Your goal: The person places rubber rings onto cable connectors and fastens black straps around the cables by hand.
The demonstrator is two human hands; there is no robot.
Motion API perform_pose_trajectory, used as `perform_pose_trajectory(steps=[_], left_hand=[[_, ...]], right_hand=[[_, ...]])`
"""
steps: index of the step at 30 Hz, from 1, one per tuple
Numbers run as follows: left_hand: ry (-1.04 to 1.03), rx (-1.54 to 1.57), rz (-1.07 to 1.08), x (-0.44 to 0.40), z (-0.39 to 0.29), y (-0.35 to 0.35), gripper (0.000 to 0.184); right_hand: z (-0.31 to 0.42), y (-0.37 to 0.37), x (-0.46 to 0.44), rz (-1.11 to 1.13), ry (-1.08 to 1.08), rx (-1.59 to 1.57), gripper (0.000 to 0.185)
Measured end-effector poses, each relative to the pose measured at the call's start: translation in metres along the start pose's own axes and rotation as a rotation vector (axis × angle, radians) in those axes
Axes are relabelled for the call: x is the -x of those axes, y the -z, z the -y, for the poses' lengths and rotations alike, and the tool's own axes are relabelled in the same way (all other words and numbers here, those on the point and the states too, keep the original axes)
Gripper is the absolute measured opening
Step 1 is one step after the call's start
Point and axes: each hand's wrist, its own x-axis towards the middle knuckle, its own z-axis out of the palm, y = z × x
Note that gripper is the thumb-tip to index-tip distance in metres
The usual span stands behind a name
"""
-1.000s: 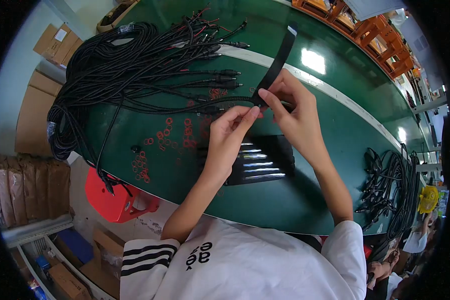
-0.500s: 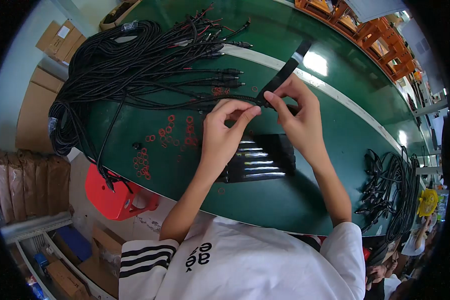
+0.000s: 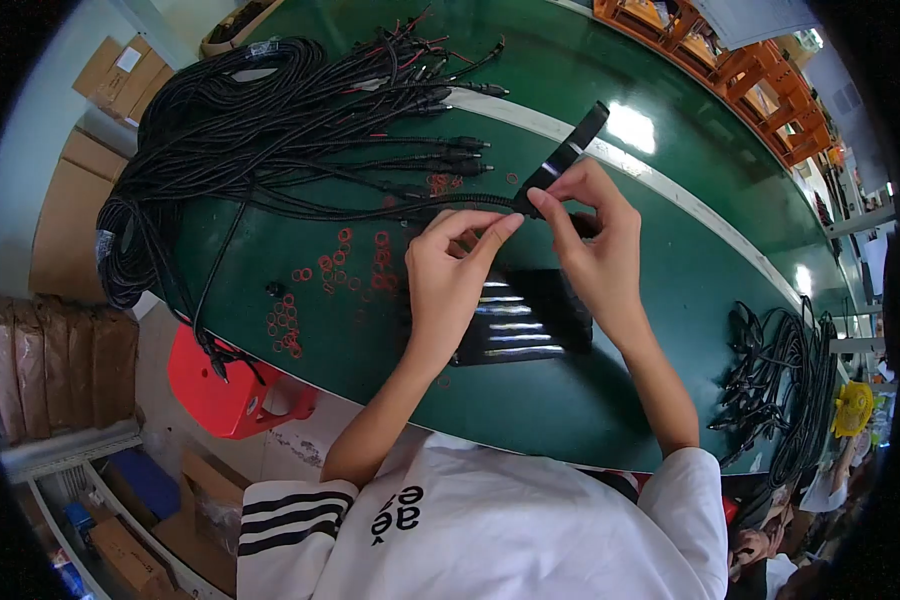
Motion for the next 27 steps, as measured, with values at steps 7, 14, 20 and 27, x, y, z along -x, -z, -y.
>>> perform_pose_trajectory(steps=[7,14,20,27], left_hand=[[0.276,0.308,0.214,-0.002,-0.016,0.011,0.023],[0.359,0.397,0.228,-0.009,-0.016,0.010,0.026],[0.375,0.763,0.204,-0.003,-0.004,-0.006,0.024],[0.278,0.923,0.093,0.002,0.004,-0.027,0.022]], right_hand=[[0.000,-0.005,0.006,-0.073,0.113,0.056,0.011],[-0.010,-0.007,0.004,-0.070,0.056,0.011,0.011],[-0.015,-0.007,0.001,-0.084,0.086,-0.032,0.008],[-0.013,-0.008,-0.001,-0.043,-0.109,-0.132,0.007]])
